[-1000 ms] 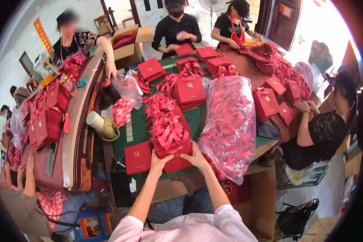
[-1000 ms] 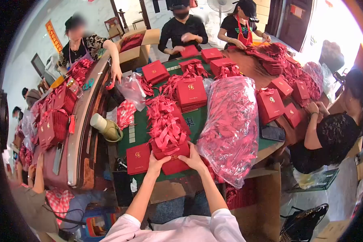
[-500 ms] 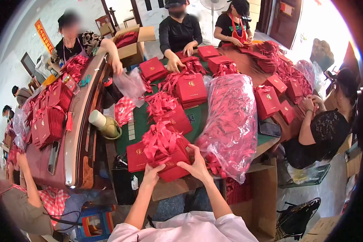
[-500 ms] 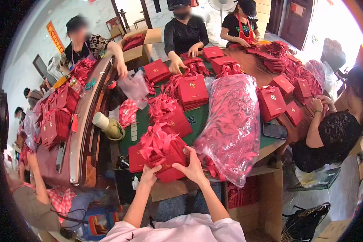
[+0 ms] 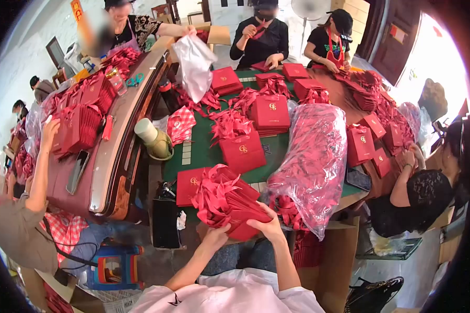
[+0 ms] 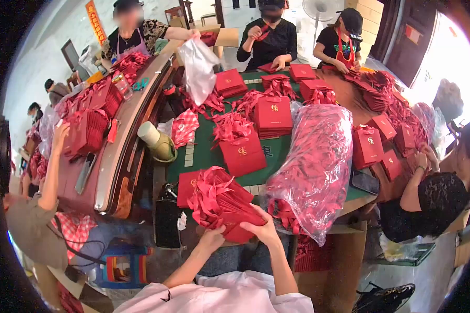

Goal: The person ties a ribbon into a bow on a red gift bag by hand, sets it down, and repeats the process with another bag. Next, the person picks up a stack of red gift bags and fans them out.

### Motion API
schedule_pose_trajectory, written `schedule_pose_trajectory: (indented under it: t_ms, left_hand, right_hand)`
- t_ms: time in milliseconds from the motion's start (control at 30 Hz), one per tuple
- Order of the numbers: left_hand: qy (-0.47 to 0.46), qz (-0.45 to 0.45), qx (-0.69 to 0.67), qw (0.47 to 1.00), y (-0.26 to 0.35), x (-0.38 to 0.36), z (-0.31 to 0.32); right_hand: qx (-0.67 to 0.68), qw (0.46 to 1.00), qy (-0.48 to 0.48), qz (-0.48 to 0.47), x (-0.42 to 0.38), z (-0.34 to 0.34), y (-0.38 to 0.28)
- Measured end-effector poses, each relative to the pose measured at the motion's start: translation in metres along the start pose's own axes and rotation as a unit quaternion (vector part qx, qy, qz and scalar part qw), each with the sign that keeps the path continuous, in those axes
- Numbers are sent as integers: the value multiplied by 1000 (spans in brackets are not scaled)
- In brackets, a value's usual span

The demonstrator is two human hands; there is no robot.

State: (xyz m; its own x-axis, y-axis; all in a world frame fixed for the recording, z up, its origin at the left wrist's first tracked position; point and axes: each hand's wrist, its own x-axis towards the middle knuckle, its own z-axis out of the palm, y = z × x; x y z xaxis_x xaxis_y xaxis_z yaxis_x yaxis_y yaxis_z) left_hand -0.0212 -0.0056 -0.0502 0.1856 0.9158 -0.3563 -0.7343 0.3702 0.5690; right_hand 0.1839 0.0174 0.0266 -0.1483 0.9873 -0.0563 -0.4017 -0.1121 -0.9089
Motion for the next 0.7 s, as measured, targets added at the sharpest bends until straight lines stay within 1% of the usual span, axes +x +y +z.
schedule_pose_trajectory:
  t_ms: [33, 67, 133, 167, 200, 233, 300, 333, 400, 433, 467, 500, 533, 567, 633, 667, 700]
  left_hand:
    - [6, -5, -7, 1000, -4, -3, 1]
    - [12, -8, -14, 1000, -7, -5, 3]
    - [24, -8, -25, 999, -14, -11, -1]
    - [23, 12, 20, 999, -18, -14, -2]
    - [23, 31, 66, 997, -18, -19, 2]
    - [27, 33, 61, 997, -16, -24, 5]
    - [27, 94, 177, 979, -7, -40, 11]
    - [30, 94, 173, 980, -6, -46, 11]
    - [115, 160, 213, 957, -3, -57, 13]
    - [120, 160, 209, 957, 0, -62, 15]
    - [152, 222, 262, 927, 4, -65, 17]
    - [183, 282, 313, 888, 10, -66, 19]
    - [189, 334, 379, 842, 16, -62, 16]
    - [193, 333, 377, 842, 21, -58, 17]
    - [175, 425, 470, 753, 43, -48, 32]
    - [179, 424, 468, 754, 56, -44, 45]
    - [159, 439, 515, 719, 68, -42, 61]
  right_hand:
    - [-26, 1000, 17, 2, -1, -1, 1]
    - [-29, 999, 13, 6, -3, -3, 2]
    - [-60, 997, 50, 5, -9, -4, 3]
    - [-63, 997, 46, 9, -12, -6, 4]
    - [-90, 995, 28, -25, -14, -7, 1]
    - [-116, 991, 11, -59, -16, -7, -1]
    - [-126, 991, 13, -51, -22, -3, -6]
    - [-143, 988, 16, -61, -22, -2, -9]
    - [-161, 984, 15, -68, -22, 1, -9]
    - [-218, 972, 4, -89, -22, 2, -8]
    - [-273, 956, -7, -111, -21, 4, -8]
    - [-273, 956, -12, -108, -20, 8, -11]
    - [-313, 942, -23, -119, -20, 14, -17]
    - [-352, 926, -34, -131, -20, 18, -21]
    - [-353, 926, -32, -130, -20, 17, -17]
    - [-353, 926, -27, -131, -20, 16, -16]
    - [-355, 926, -29, -129, -20, 16, -16]
